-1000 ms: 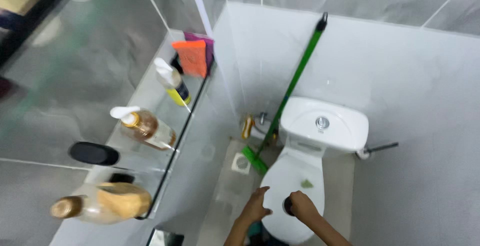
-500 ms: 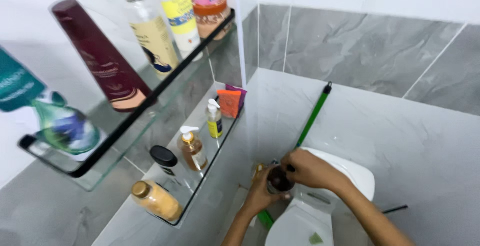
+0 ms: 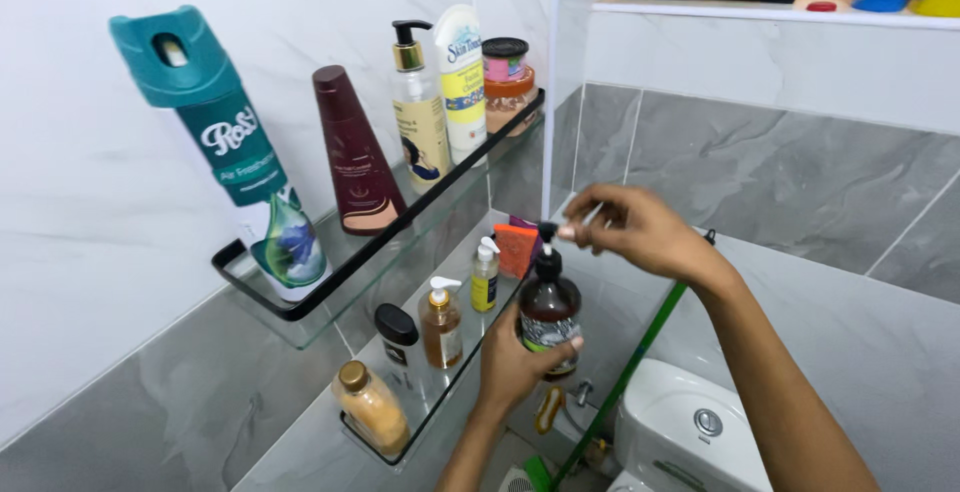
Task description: The person arranges various toiletries on a two-tier glass shelf in a bathroom. They pick up bottles and tubes from the toilet lid and place them on the lower and upper shelves, adjusting positions to fit them neatly.
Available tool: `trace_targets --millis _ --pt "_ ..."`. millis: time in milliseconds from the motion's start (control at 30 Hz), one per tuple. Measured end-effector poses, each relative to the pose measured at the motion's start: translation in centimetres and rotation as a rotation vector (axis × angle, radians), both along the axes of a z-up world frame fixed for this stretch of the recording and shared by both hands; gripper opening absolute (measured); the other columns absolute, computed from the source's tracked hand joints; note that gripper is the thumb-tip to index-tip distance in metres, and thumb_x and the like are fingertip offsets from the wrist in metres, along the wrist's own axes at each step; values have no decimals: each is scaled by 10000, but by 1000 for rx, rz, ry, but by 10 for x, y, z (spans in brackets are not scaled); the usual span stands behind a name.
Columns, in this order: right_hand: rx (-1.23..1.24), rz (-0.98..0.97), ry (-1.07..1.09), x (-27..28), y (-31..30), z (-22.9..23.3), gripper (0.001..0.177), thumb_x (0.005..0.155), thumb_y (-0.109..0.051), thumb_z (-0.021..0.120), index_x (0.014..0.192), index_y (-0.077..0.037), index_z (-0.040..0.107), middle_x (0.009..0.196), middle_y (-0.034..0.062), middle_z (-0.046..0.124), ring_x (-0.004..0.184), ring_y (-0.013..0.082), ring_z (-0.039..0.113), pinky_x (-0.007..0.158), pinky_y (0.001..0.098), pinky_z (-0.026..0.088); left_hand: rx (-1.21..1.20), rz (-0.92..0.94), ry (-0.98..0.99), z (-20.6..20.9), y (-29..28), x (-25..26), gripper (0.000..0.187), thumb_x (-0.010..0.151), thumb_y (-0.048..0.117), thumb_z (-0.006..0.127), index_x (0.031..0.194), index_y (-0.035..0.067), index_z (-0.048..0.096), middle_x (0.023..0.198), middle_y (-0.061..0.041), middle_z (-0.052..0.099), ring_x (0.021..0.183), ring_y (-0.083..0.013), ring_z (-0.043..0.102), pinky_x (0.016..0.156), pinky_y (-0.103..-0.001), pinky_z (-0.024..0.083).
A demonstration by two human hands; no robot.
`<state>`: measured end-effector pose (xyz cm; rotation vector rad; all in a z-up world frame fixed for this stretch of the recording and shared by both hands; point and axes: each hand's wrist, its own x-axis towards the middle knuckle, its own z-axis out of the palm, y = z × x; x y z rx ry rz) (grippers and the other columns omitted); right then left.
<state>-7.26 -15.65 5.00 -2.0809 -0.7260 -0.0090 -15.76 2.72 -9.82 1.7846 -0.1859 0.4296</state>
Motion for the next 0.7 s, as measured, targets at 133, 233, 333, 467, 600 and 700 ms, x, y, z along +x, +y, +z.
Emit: trace_targets --millis 133,233,333,467,600,700 --pt "181 -35 -103 7 23 16 391 824 -281 823 1106 -34 713 875 50 716 748 122 645 676 287 539 -32 25 -39 21 14 -2 597 682 350 892 1174 68 704 1031 -75 793 940 -199 776 868 -344 593" --pt "324 -16 -88 28 41 31 349 883 -290 779 1098 -24 709 931 24 735 819 87 686 721 275 588 -62 25 -90 30 21 -2 597 688 346 883 1178 64 692 1028 -79 787 923 -197 772 862 -340 593" --pt "404 -33 -203 59 59 42 380 881 -276 795 1112 -3 664 1001 48 709 825 99 668 705 287 592 -35 69 -98 32 24 -4 585 683 337 886 1159 55 696 1017 -85 786 906 -196 775 847 -338 597" --pt "320 -106 -410 107 93 45 616 802 -267 896 1246 11 573 1056 131 664 867 163 639 779 307 576 -59 73 -122 33 25 -3 570 692 319 878 1156 42 697 1015 -97 783 903 -201 775 844 -337 604" --pt "272 -117 -492 140 128 31 822 692 -265 952 1293 20 469 1090 171 661 901 222 675 815 350 563 -87 82 -121 34 25 -4 564 699 310 869 1165 43 699 1013 -98 790 909 -197 778 852 -331 604" --pt "234 -122 -402 153 144 17 841 669 -269 941 1298 8 457 1096 171 689 934 251 698 850 370 562 -97 84 -113 33 27 -5 577 700 306 874 1178 46 683 1023 -91 785 921 -192 776 861 -329 600"
